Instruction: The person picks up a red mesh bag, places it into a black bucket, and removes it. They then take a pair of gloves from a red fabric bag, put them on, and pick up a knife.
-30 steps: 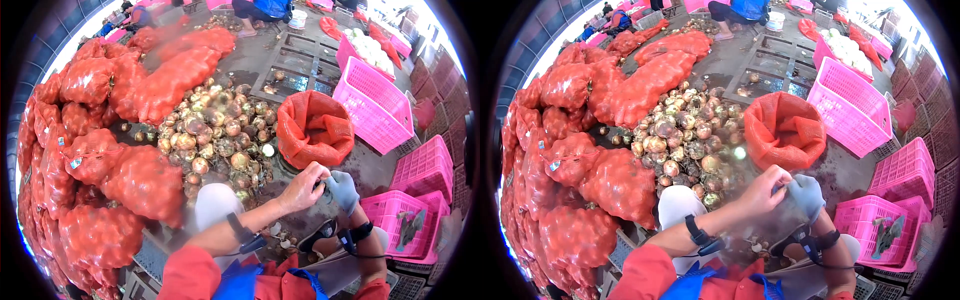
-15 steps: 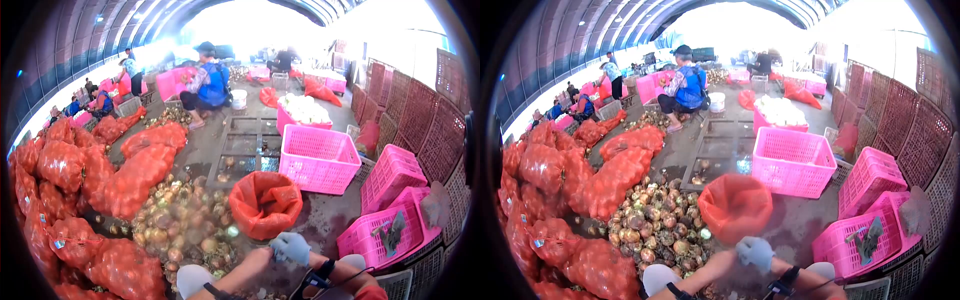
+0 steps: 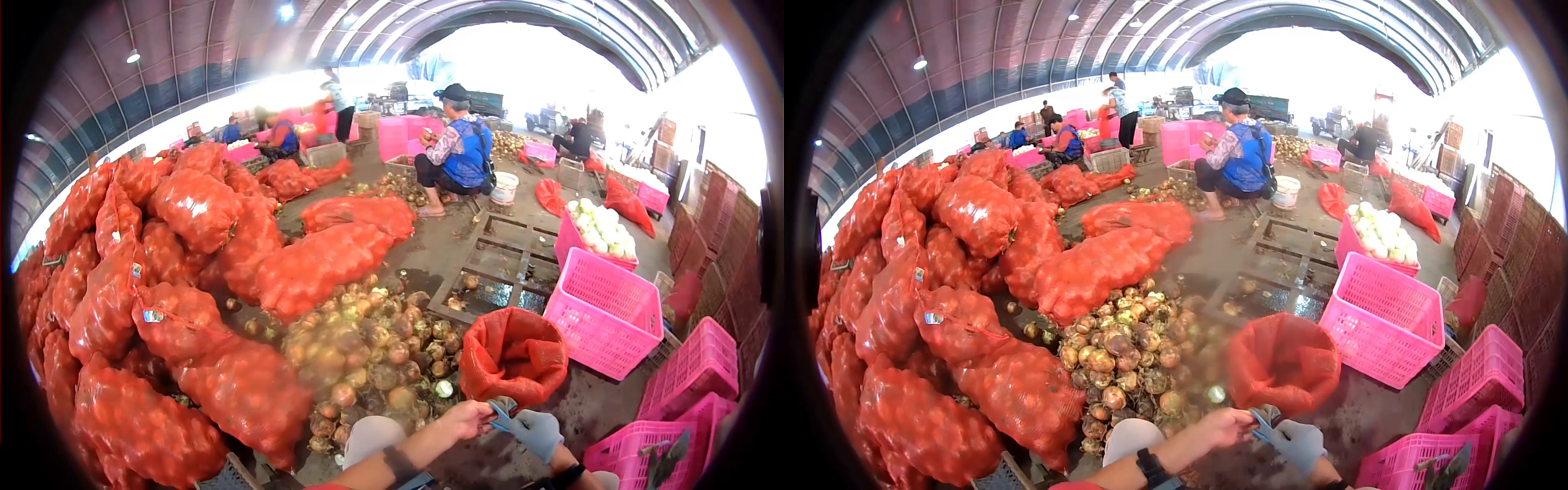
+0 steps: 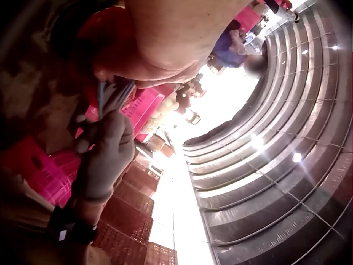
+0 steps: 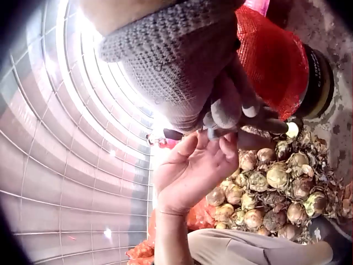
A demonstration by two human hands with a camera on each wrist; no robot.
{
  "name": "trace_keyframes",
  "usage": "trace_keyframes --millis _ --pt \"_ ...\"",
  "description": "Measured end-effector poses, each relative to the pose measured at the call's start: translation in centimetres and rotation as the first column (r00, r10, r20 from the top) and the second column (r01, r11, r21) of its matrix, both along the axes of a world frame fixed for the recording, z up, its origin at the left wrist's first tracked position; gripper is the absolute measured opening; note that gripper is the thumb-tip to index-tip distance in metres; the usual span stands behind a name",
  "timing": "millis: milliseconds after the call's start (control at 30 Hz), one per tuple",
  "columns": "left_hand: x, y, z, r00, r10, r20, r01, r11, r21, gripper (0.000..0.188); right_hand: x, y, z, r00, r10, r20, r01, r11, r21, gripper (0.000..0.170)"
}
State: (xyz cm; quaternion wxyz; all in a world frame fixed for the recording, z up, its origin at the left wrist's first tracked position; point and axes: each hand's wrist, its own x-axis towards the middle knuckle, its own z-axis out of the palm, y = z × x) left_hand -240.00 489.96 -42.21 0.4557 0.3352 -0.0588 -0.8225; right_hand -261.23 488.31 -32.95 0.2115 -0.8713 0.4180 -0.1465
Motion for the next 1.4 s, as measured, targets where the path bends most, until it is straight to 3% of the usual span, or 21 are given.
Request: trace_keyframes --millis 33,100,133,200,267,333,400,500,567,667,733,833,933,1033,1067,1100,1133,1267,1300,1367,1400 --pt "0.6 -0.1 1.5 0.998 0.058 0.021 -0.06 0.994 0.087 0.016 0.2 0.4 0.4 1.0 0.008 -0.002 -0.008 1.0 -0.002 0.023" --pt "-0.6 -2.3 -4.8 0.992 0.113 -0.056 -0.111 0.993 0.03 0.016 0.8 2.0 1.5 0.959 -0.197 0.204 0.045 0.817 0.574 0.019" --pt "-0.8 -2.1 -3.7 0.98 0.15 -0.133 -0.154 0.988 -0.027 0.016 1.0 1.8 0.4 0.96 -0.192 0.205 0.04 0.817 0.576 0.019" --pt "-0.7 -2.0 -2.2 0.975 0.192 -0.113 -0.179 0.977 0.112 0.024 1.3 1.6 -2.8 0.958 -0.034 0.283 -0.112 0.868 0.483 0.018" --pt "-0.7 -2.2 -2.0 0.888 0.163 -0.43 -0.244 0.959 -0.142 0.033 2.2 1.0 -1.1 0.91 -0.194 0.366 -0.121 0.72 0.683 0.018" --pt "-0.8 -0.8 2.4 0.872 0.281 -0.401 -0.314 0.949 -0.017 0.036 3.2 1.0 0.8 0.933 -0.105 0.343 -0.135 0.782 0.608 0.018" --pt "-0.9 -0.4 2.7 0.954 0.275 -0.119 -0.294 0.936 -0.194 0.032 3.6 1.2 0.9 0.924 -0.102 0.369 -0.161 0.772 0.615 0.018" --pt "-0.4 -0.7 1.0 0.967 0.072 -0.245 -0.124 0.972 -0.201 0.03 3.8 1.7 0.8 0.898 -0.092 0.431 -0.215 0.762 0.611 0.017" --pt "-1.9 -0.7 0.3 0.964 0.154 -0.219 -0.192 0.967 -0.165 0.03 4.2 1.6 1.4 0.878 -0.073 0.472 -0.25 0.771 0.585 0.016" --pt "-2.9 -0.2 0.6 0.96 0.195 -0.199 -0.222 0.967 -0.125 0.029 4.4 1.1 2.0 0.661 -0.423 0.619 -0.157 0.729 0.666 0.017" --pt "-3.0 -0.2 1.4 0.986 0.04 -0.159 -0.087 0.95 -0.3 0.029 4.4 0.4 1.2 0.567 -0.448 0.691 -0.196 0.741 0.642 0.02" --pt "-3.7 -0.1 0.5 0.995 0.005 0.098 0.027 0.946 -0.324 0.031 4.5 1.6 1.8 0.649 -0.412 0.639 -0.202 0.717 0.667 0.02" --pt "-3.4 0.8 -0.6 0.857 -0.04 0.513 0.293 0.858 -0.423 0.036 4.9 3.3 0.9 0.83 -0.19 0.524 -0.243 0.722 0.648 0.019" --pt "-1.5 0.9 -0.5 0.442 0.329 0.835 0.595 0.589 -0.547 0.038 4.9 3.4 0.6 0.925 -0.03 0.379 -0.256 0.687 0.68 0.017" --pt "-0.9 0.6 0.1 0.165 0.432 0.887 0.742 0.538 -0.4 0.039 5.0 3.4 0.2 0.923 -0.013 0.384 -0.269 0.692 0.67 0.023" --pt "0.0 0.8 0.7 -0.091 0.581 0.809 0.826 0.498 -0.265 0.039 4.9 3.2 -1.4 0.8 0.055 0.597 -0.453 0.707 0.543 0.023" --pt "-0.5 0.5 0.6 -0.372 0.691 0.62 0.855 0.515 -0.061 0.04 5.2 3.9 0.6 0.867 0.037 0.497 -0.371 0.714 0.594 0.021" --pt "-0.8 -1.7 1.8 -0.639 0.727 0.254 0.768 0.624 0.147 0.044 5.2 4.6 0.1 0.918 -0.046 0.394 -0.272 0.649 0.711 0.019" --pt "-1.5 -2.7 4.0 -0.697 0.492 0.522 0.661 0.722 0.202 0.057 5.3 4.5 0.5 0.915 -0.023 0.403 -0.292 0.652 0.699 0.02" --pt "-1.0 -3.2 4.3 -0.432 0.622 0.653 0.639 0.722 -0.266 0.056 5.4 4.5 0.8 0.906 -0.032 0.421 -0.31 0.627 0.714 0.02" --pt "-0.6 -3.4 4.6 -0.196 0.755 0.626 0.586 0.602 -0.542 0.056 5.3 4.3 1.0 0.898 -0.033 0.44 -0.335 0.597 0.729 0.02"
